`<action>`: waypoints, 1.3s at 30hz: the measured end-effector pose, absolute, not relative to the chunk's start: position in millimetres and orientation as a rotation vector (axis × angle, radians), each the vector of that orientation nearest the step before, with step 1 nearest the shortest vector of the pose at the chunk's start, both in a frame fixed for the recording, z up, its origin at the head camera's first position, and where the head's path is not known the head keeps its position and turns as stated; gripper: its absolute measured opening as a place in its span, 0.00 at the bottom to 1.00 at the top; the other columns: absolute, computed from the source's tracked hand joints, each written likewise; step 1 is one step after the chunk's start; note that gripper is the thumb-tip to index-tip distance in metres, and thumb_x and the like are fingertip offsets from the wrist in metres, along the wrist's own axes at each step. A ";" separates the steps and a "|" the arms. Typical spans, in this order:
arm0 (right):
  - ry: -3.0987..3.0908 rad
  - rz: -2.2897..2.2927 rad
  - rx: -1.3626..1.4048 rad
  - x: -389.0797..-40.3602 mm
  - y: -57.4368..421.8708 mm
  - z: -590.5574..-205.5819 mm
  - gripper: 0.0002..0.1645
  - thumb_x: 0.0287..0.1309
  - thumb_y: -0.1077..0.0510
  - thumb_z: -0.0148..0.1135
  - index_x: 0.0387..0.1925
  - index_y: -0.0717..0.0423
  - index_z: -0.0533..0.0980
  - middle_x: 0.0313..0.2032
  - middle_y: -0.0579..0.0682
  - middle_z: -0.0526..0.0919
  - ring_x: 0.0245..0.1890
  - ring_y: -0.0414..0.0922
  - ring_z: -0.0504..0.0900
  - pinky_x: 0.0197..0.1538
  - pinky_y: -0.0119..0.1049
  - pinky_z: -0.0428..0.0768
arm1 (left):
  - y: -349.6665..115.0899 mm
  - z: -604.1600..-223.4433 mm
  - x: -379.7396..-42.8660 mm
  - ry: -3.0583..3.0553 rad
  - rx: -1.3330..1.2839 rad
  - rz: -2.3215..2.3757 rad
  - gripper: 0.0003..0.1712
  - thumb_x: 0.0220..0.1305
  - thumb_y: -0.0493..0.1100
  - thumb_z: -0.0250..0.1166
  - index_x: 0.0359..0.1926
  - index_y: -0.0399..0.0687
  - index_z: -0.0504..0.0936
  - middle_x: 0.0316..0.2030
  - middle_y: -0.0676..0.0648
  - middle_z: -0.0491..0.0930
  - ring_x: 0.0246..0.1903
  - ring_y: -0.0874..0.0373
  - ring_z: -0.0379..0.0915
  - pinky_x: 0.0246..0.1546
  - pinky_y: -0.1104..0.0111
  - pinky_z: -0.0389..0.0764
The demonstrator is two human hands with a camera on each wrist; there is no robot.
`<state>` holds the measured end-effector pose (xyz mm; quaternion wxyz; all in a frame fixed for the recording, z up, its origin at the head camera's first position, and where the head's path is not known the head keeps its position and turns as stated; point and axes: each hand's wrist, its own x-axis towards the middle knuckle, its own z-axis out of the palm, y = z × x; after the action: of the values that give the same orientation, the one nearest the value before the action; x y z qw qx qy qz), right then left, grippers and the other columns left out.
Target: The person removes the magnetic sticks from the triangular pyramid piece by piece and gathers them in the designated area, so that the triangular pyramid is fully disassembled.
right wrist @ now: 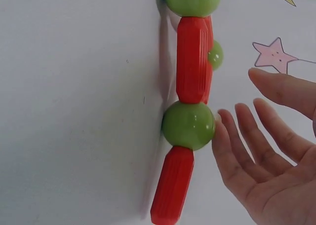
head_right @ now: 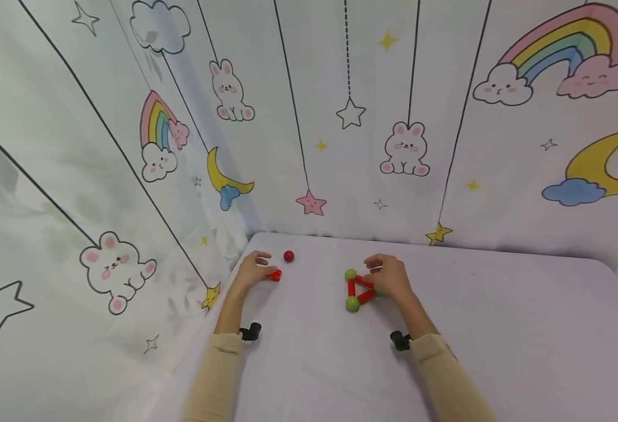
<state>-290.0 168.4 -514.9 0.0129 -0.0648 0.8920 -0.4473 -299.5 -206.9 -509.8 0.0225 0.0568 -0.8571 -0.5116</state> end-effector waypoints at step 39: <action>2.716 -1.453 -0.283 -269.5 136.8 -541.3 0.22 0.48 0.71 0.77 0.48 0.67 0.83 0.39 0.56 0.90 0.39 0.49 0.89 0.42 0.41 0.87 | -53.2 -534.5 -284.5 -2.855 -0.184 -1.797 0.33 0.51 0.30 0.79 0.60 0.39 0.79 0.50 0.38 0.79 0.35 0.54 0.80 0.32 0.66 0.87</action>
<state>-269.5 136.8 -541.3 0.0242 -0.0915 0.8779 -0.4695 -284.5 -53.2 -534.5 -0.1183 -0.0542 -0.8391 -0.5282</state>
